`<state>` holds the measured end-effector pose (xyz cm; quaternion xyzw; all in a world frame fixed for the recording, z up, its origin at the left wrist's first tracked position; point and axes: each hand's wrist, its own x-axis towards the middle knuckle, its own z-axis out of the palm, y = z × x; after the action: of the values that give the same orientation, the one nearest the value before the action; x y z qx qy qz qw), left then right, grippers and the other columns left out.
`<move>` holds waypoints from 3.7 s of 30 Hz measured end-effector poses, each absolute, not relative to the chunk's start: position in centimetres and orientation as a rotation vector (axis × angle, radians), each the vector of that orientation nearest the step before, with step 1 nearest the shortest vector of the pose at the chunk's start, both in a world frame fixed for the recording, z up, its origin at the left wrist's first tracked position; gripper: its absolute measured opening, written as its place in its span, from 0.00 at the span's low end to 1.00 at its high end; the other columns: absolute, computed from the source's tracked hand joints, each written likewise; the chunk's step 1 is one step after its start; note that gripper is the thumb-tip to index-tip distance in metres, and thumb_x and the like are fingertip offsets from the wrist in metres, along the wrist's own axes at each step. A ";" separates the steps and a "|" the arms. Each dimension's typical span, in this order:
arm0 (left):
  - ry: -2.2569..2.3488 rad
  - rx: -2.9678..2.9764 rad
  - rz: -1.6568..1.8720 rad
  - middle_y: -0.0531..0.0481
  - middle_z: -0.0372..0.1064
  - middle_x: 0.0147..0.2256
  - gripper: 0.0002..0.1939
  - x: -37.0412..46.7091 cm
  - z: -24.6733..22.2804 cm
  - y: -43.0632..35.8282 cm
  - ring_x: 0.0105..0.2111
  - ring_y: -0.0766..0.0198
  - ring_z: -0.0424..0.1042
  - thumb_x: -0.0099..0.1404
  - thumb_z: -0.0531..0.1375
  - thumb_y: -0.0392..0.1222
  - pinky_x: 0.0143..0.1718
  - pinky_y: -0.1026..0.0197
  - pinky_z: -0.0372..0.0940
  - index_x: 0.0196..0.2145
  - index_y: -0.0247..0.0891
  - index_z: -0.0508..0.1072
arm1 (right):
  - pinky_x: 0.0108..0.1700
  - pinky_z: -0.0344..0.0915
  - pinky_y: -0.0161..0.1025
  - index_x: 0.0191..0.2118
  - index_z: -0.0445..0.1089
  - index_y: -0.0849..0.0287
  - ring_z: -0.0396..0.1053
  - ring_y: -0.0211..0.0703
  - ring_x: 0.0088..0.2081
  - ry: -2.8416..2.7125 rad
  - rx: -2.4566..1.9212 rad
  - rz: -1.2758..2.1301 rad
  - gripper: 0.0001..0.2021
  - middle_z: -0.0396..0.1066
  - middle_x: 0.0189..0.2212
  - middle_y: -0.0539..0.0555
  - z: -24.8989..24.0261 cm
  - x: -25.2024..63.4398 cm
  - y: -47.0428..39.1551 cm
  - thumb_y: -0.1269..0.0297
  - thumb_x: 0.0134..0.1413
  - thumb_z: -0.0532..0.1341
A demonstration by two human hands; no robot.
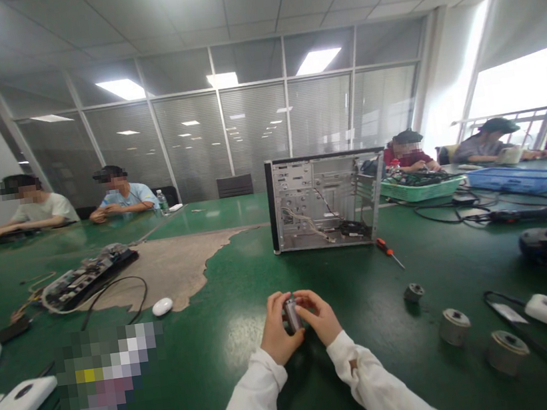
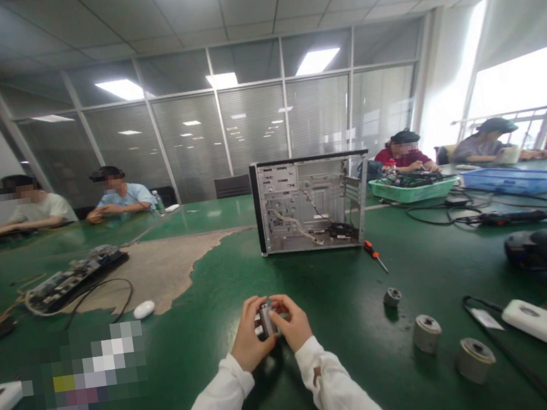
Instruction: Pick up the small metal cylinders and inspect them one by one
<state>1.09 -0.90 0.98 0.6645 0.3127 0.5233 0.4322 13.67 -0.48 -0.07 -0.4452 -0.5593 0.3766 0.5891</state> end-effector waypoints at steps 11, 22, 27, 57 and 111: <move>0.825 1.988 1.332 0.43 0.49 0.50 0.37 1.2 0.3 -0.5 0.52 0.55 0.49 0.41 0.54 0.23 0.54 0.54 0.44 0.51 0.37 0.54 | 0.27 0.64 0.33 0.40 0.64 0.56 0.65 0.39 0.32 -1.527 -1.097 0.620 0.16 0.64 0.35 0.53 0.3 13.4 -1.2 0.70 0.39 0.55; 1.006 2.253 1.197 0.42 0.41 0.52 0.40 1.2 -0.2 -0.4 0.51 0.56 0.51 0.43 0.51 0.24 0.51 0.52 0.53 0.54 0.40 0.45 | 0.28 0.66 0.37 0.34 0.59 0.56 0.68 0.41 0.28 -1.182 -1.143 0.925 0.14 0.67 0.28 0.50 -1.0 13.6 0.1 0.60 0.37 0.59; 1.000 2.266 1.227 0.44 0.44 0.51 0.38 1.3 0.1 -0.5 0.46 0.61 0.57 0.44 0.49 0.23 0.49 0.54 0.56 0.54 0.42 0.47 | 0.24 0.64 0.37 0.29 0.58 0.56 0.67 0.40 0.23 -0.864 -1.046 1.206 0.17 0.67 0.21 0.47 -1.7 13.7 0.8 0.58 0.30 0.63; 0.712 0.861 1.038 0.48 0.69 0.28 0.19 1.0 0.1 0.6 0.26 0.63 0.70 0.45 0.63 0.42 0.29 0.63 0.62 0.35 0.34 0.63 | 0.39 0.62 0.40 0.34 0.58 0.56 0.66 0.41 0.36 -1.238 -0.724 1.049 0.15 0.67 0.35 0.53 1.0 14.0 -1.1 0.68 0.36 0.62; 0.466 0.406 1.016 0.53 0.62 0.18 0.17 -0.5 1.0 1.0 0.23 0.68 0.66 0.56 0.51 0.47 0.29 0.63 0.61 0.38 0.34 0.66 | 0.29 0.61 0.35 0.33 0.64 0.59 0.65 0.43 0.34 -1.071 -0.966 0.886 0.15 0.69 0.30 0.54 0.6 14.0 -0.6 0.58 0.36 0.61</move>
<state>-0.49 1.01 0.97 0.1913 0.2194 0.4788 0.8283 14.05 -0.58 0.60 -0.4274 -0.4737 0.3921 0.6627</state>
